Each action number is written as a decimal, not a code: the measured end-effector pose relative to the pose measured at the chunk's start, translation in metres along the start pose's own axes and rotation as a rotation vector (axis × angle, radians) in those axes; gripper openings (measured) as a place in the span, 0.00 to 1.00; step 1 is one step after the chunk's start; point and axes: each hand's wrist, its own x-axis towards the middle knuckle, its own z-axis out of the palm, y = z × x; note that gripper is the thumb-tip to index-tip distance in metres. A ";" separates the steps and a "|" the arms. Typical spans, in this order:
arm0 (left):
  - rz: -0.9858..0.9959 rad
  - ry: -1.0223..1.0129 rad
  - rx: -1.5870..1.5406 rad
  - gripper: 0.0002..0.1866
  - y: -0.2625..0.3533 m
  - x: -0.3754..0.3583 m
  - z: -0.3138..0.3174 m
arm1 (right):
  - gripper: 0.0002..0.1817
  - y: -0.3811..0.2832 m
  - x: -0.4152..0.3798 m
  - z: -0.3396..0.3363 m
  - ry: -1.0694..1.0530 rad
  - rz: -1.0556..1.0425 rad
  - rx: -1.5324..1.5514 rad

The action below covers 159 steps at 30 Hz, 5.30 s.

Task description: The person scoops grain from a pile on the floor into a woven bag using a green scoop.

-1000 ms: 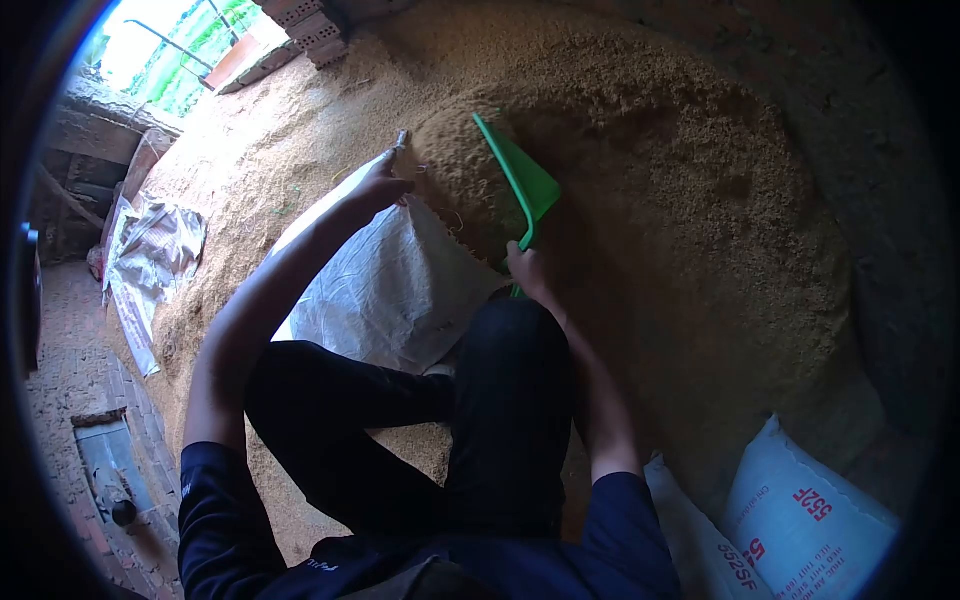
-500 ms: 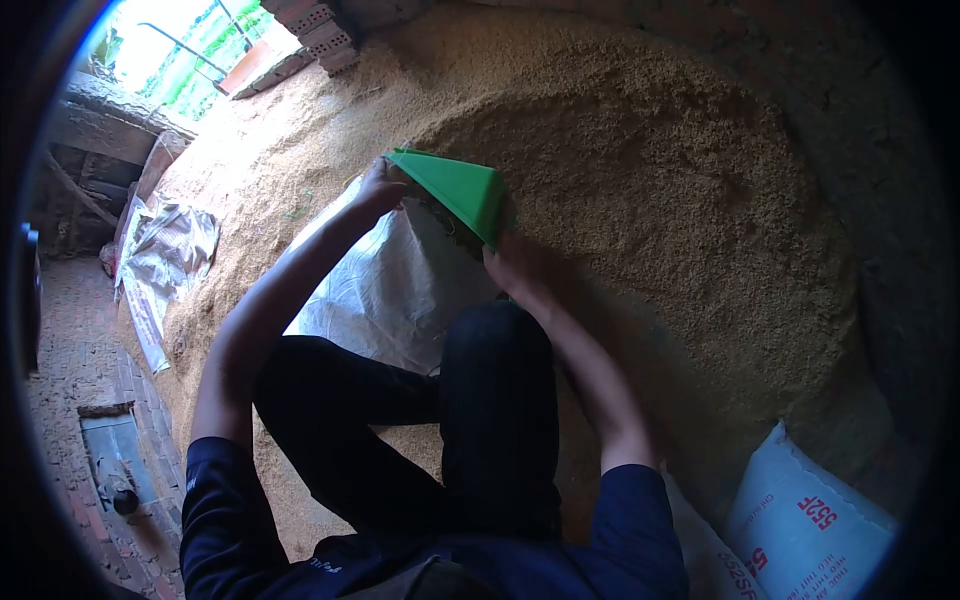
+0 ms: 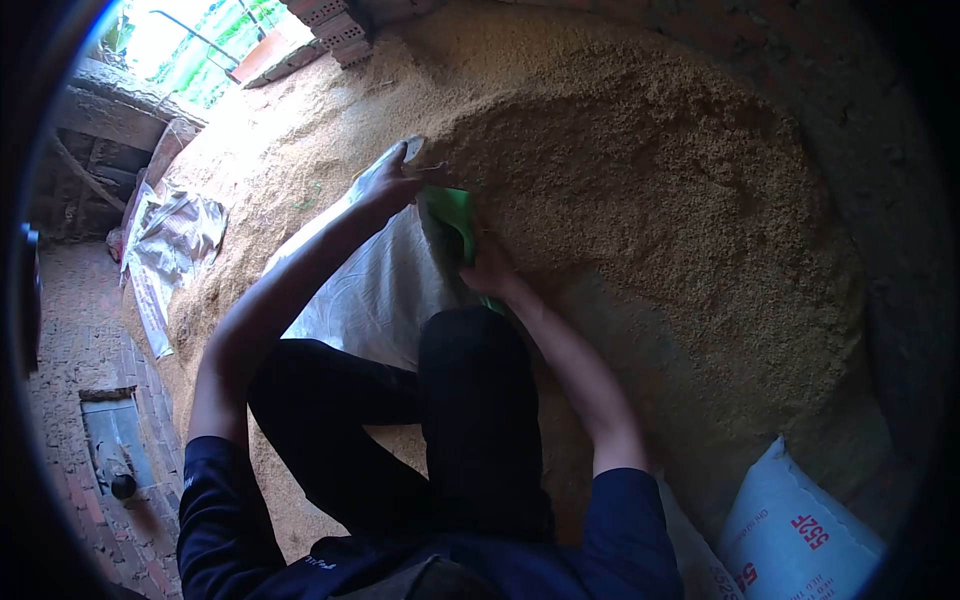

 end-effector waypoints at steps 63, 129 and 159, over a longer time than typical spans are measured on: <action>-0.085 -0.231 0.000 0.41 -0.021 0.043 0.002 | 0.19 0.102 -0.087 -0.215 1.174 0.904 -0.586; 0.032 0.041 0.186 0.48 -0.034 0.021 -0.013 | 0.14 0.031 -0.041 -0.104 0.556 0.236 -0.606; -0.019 -0.212 0.074 0.44 -0.033 0.044 0.006 | 0.28 0.146 -0.287 -0.198 1.561 1.235 -0.427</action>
